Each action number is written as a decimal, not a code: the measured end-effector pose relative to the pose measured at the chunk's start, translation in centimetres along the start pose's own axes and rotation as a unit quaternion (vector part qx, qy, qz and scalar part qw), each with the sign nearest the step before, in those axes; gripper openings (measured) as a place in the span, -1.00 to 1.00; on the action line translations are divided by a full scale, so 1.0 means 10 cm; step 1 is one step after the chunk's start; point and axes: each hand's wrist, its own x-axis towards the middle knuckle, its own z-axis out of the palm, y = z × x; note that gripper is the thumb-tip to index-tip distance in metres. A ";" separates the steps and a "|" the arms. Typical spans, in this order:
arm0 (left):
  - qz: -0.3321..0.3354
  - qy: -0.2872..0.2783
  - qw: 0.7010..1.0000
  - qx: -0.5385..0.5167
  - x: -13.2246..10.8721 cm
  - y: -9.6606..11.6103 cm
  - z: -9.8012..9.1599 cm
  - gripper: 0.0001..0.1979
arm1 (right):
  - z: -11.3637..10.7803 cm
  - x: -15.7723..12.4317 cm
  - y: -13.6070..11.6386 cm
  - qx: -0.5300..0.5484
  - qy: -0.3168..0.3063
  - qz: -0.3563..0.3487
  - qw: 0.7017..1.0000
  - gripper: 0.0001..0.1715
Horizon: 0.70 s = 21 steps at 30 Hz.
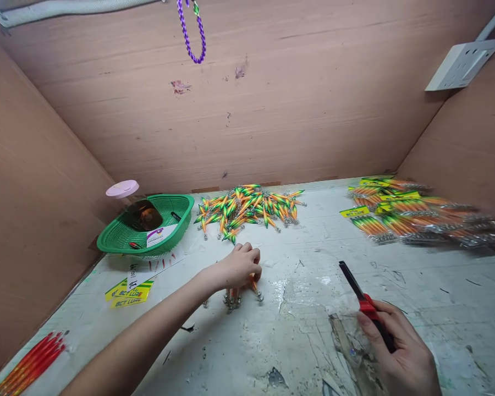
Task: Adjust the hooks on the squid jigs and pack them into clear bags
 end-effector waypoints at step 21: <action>-0.143 0.097 0.753 -0.635 -0.30 1.00 0.09 -0.56 | -0.10 -0.15 -0.88 0.191 -0.137 -0.024 0.972 -0.78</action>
